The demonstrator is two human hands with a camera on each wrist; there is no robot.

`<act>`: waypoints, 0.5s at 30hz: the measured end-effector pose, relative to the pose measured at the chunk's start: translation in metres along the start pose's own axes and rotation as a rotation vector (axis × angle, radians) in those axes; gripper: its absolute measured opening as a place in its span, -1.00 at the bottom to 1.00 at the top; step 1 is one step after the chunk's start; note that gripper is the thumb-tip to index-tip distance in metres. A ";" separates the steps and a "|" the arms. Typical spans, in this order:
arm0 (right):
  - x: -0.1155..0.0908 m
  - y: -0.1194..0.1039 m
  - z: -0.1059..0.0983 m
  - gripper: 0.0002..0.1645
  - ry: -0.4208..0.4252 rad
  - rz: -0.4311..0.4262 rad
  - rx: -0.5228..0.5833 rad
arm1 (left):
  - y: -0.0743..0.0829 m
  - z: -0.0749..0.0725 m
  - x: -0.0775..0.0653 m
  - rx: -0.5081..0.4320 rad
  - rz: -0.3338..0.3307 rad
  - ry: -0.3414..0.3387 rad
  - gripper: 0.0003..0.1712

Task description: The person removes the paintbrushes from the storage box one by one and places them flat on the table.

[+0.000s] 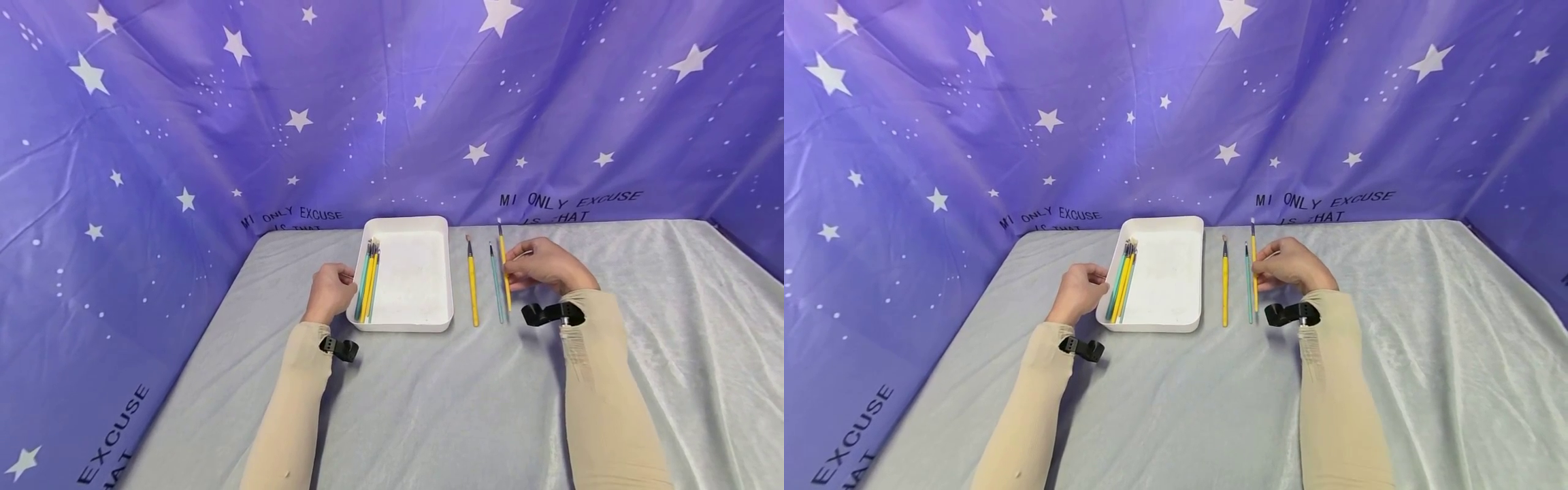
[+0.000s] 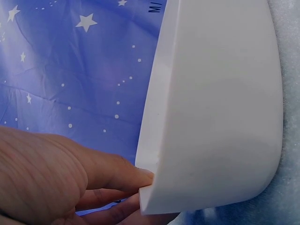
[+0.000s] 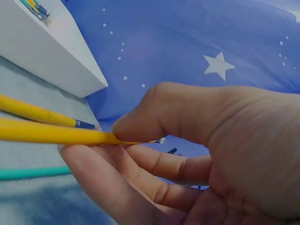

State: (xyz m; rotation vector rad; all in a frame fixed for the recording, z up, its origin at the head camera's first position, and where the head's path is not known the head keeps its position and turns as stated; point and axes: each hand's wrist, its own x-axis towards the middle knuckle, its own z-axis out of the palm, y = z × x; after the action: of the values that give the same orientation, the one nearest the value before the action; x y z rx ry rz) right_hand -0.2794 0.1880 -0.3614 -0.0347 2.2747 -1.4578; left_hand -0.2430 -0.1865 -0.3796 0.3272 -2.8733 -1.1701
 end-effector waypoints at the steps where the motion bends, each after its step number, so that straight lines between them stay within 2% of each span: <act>1: 0.000 0.001 -0.001 -0.48 0.003 0.001 -0.006 | 0.000 0.000 0.000 -0.001 -0.002 0.000 -0.67; 15: -0.001 0.013 -0.010 -0.45 0.015 0.004 -0.021 | -0.002 0.001 -0.001 0.002 0.005 0.014 -0.71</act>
State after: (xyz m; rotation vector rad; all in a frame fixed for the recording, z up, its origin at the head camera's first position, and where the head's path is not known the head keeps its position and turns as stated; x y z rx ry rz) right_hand -0.2797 0.2024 -0.3690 -0.0255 2.3002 -1.4369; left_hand -0.2417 -0.1867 -0.3814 0.3270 -2.8620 -1.1591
